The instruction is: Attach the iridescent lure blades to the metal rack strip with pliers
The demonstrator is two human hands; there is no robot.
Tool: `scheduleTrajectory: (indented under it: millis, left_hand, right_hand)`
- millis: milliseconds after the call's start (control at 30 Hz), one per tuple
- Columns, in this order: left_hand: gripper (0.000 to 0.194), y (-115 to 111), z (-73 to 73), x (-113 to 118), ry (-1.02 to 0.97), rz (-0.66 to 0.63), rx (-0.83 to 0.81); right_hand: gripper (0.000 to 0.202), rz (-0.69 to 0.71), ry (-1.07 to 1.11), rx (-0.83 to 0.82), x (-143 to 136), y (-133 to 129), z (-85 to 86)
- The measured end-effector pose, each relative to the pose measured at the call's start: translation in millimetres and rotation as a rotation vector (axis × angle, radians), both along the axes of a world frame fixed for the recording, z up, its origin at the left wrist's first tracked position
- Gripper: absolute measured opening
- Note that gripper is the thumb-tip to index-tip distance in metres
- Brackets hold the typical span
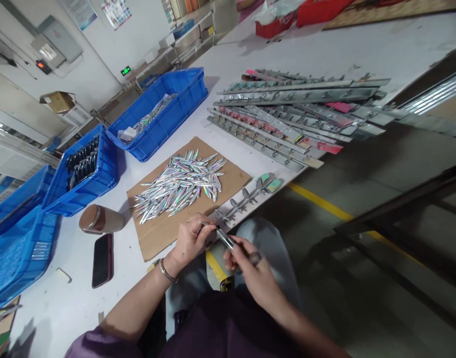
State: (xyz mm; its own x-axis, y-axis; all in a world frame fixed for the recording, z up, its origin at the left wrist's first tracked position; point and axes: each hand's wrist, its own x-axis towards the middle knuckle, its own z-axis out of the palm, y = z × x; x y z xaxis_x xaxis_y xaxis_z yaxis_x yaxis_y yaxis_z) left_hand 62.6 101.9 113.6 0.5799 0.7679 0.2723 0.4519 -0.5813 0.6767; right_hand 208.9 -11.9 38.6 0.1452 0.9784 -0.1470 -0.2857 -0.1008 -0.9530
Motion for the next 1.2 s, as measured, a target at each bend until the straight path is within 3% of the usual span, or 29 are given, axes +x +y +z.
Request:
scheduleTrajectory:
  millis: [67,133,233,333,400,500,567,633,700,800,867,900,967,1133,1200]
  left_hand:
    - [0.022,-0.3,-0.4,0.3,0.001,0.022,0.000]
    - [0.022,-0.4,-0.8,0.5,-0.002,0.029,0.008]
    - [0.023,-0.2,-1.7,0.5,-0.004,0.033,0.009]
    - [0.025,-0.1,-3.3,0.1,-0.008,0.034,0.017]
    - [0.025,-0.2,-4.1,-0.2,-0.020,0.034,0.022]
    - [0.024,-0.7,-4.3,-0.4,-0.017,0.023,0.018]
    - [0.024,-0.9,-3.9,-0.3,-0.015,0.012,0.019]
    - [0.024,-0.9,-3.9,-0.1,-0.006,0.006,0.018]
    - [0.023,-0.9,-4.9,0.2,0.015,0.001,0.010]
    - [0.019,-0.8,-8.1,0.3,0.033,0.005,0.002]
    - [0.018,-0.7,-10.1,0.2,0.047,0.018,-0.003]
    - [0.018,-0.6,-10.8,0.1,0.056,0.020,-0.003]
    - [0.018,-0.3,-11.8,0.1,0.066,0.012,0.004]
    - [0.023,-1.4,-15.1,2.5,0.096,-0.024,0.074]
    - [0.025,-2.9,-15.7,3.7,0.120,-0.030,0.086]
  right_hand:
    - [0.049,0.037,0.116,-0.036,0.1,0.1,0.0]
    - [0.049,-0.015,0.049,-0.026,2.1,-2.2,0.5]
    - [0.034,-0.087,-0.247,0.049,9.6,-6.4,1.9]
    - [0.032,-0.018,-0.505,0.152,13.9,-4.1,2.4]
    - [0.029,0.004,-0.317,0.104,11.2,0.7,0.7]
    - [0.034,0.067,0.346,-0.109,4.6,7.2,-3.8]
    - [0.040,0.090,0.552,-0.187,5.3,8.5,-5.1]
    - [0.033,0.057,0.341,-0.122,11.9,7.5,-3.1]
    - [0.029,0.030,-0.181,0.065,21.1,5.6,2.1]
    - [0.035,0.100,-0.968,0.337,29.4,4.5,10.9]
    - [0.041,0.133,-1.208,0.383,29.0,4.9,13.4]
    - [0.040,0.139,-1.213,0.370,27.8,5.2,12.9]
    - [0.033,0.139,-0.993,0.288,24.2,5.5,8.5]
    - [0.034,0.052,0.243,-0.056,11.8,6.0,-8.4]
    - [0.035,0.071,0.621,-0.148,7.7,6.2,-10.5]
